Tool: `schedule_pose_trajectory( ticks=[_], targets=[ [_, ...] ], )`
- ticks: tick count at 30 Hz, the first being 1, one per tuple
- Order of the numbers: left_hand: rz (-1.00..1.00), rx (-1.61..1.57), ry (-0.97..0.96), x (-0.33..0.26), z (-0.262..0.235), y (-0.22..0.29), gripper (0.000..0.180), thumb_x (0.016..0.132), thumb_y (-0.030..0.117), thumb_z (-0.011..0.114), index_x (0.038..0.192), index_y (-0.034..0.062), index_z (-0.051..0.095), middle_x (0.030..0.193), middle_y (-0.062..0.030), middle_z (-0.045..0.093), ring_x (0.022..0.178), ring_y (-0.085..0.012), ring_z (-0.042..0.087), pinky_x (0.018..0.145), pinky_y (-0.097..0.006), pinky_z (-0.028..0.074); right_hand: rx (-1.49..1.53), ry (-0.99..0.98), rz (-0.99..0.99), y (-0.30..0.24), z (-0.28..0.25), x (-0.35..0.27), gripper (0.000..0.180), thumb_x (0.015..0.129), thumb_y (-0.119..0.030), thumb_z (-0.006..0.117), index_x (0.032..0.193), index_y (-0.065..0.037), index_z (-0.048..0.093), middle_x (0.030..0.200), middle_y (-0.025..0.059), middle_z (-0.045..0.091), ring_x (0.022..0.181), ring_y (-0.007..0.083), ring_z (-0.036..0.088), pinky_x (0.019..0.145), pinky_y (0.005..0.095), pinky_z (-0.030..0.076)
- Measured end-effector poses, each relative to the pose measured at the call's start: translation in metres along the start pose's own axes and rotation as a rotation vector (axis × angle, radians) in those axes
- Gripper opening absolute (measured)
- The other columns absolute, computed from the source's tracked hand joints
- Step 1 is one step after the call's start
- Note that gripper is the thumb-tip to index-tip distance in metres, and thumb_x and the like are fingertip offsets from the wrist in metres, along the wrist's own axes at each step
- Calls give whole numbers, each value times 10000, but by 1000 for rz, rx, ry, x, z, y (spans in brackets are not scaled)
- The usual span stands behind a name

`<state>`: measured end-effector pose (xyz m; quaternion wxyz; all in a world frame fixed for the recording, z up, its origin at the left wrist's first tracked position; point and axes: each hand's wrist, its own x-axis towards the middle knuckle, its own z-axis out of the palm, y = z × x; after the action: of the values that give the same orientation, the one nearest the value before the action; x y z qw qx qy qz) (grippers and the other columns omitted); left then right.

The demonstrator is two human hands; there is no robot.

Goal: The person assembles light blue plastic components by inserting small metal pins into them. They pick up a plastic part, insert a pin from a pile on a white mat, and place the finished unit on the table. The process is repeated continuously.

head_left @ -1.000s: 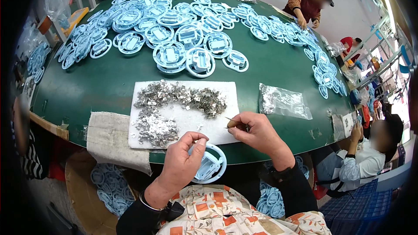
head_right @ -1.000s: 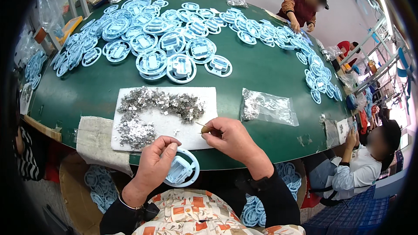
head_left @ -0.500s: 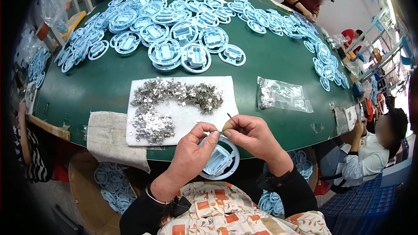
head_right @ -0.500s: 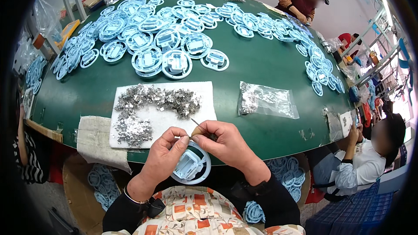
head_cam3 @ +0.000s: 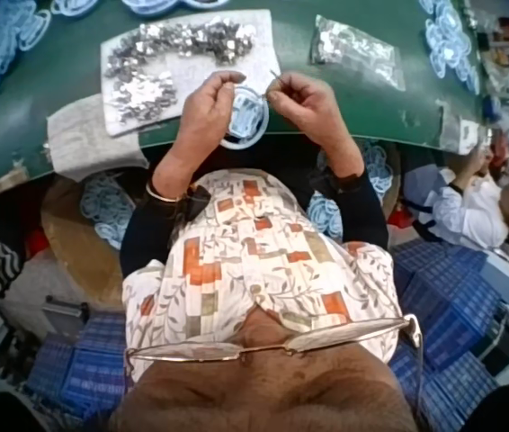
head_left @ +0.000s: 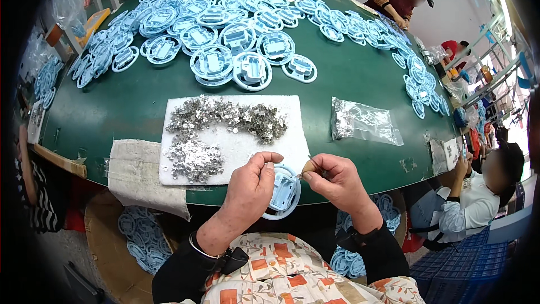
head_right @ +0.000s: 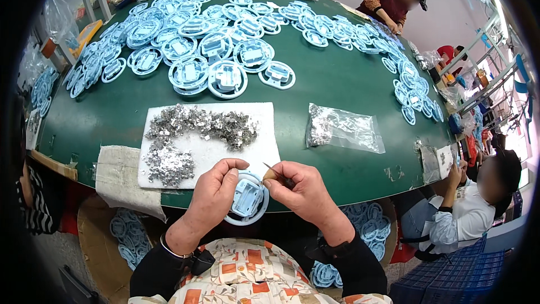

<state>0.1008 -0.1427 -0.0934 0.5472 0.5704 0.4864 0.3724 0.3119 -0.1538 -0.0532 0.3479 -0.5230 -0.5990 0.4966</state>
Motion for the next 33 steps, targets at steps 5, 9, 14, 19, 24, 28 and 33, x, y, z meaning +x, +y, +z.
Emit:
schedule_pose_trajectory(
  ticks=[5,9,14,19,24,28,33],
  targets=[
    [-7,8,-8,1,-1,4,274,1040,129,465,1182,-14,651,882,-50,680,769,-78,583,712,-261,497,-207,63,-137,-2,9,-1,40,869,-27,691,872,10,676,731,-32,584,628,22,467,549,207,382],
    [4,-9,15,2,0,1,275,1043,133,465,1183,-17,649,872,-44,672,756,-78,570,705,-260,491,-357,53,-253,3,9,-3,79,848,-45,726,893,2,682,757,60,650,609,127,611,557,278,485],
    [-25,38,-9,2,2,1,275,1046,128,462,1183,-22,647,857,-43,666,745,-79,568,682,-264,486,-645,75,-385,0,17,-3,121,810,-68,757,855,-24,654,787,77,679,627,213,668,562,327,519],
    [-2,45,-8,2,3,-3,277,1045,124,460,1180,-33,645,849,-44,664,726,-76,560,661,-266,482,-656,67,-321,3,20,-4,155,813,-99,773,880,-33,651,781,84,679,631,231,669,565,349,517],
    [-14,38,5,0,2,-3,285,1046,128,455,1178,-34,648,837,-41,661,725,-70,559,664,-263,479,-449,99,-142,6,16,-8,155,868,-123,770,928,-26,666,760,86,657,609,177,624,564,311,496],
    [-27,-42,-20,1,0,-3,291,1050,130,448,1211,-21,637,893,-26,651,764,-56,553,690,-238,474,-423,211,-217,12,16,-11,164,904,-129,758,970,-16,659,779,52,648,601,122,570,562,269,474],
    [-31,-352,-16,-11,-3,-2,301,1059,139,441,1271,4,607,1014,-16,639,845,-41,546,744,-209,468,249,137,83,22,24,-15,209,994,-196,678,1094,-21,624,833,-10,644,582,44,506,526,206,420]
  ],
)
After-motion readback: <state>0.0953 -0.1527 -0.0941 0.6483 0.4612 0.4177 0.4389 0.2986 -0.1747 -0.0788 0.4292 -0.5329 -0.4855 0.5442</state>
